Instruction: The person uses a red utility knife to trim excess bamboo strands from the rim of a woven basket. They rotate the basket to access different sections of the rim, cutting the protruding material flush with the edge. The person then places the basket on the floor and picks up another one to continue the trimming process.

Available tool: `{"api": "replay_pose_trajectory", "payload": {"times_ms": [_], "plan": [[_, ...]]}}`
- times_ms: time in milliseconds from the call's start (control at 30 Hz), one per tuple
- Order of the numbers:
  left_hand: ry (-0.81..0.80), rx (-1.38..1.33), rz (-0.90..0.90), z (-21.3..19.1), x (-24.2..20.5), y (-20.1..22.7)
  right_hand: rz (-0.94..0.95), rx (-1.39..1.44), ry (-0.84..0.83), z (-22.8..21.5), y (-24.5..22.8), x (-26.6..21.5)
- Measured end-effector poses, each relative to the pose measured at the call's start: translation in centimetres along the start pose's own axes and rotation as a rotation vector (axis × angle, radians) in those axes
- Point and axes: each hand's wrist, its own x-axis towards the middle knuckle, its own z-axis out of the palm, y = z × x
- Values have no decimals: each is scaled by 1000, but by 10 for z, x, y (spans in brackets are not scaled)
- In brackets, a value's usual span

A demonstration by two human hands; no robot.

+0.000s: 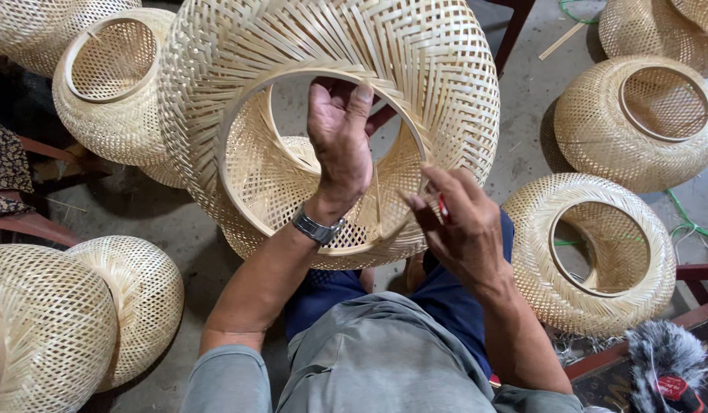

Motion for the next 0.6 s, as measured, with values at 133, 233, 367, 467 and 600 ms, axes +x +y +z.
{"api": "replay_pose_trajectory", "payload": {"times_ms": [133,233,367,467,600], "plan": [[4,-29,13,9,-6,-8,-33,-184,129,-4,12,8],[-3,-48,2,12,-12,-15,-13,-225,131,0,25,13],[3,-105,-41,15,-17,-22,-31,-231,161,9,40,6],[-20,-187,-114,19,-20,-22,-44,-245,192,14,49,-3],[-68,-259,-161,25,-19,-19,55,-223,184,18,52,-11]]}}
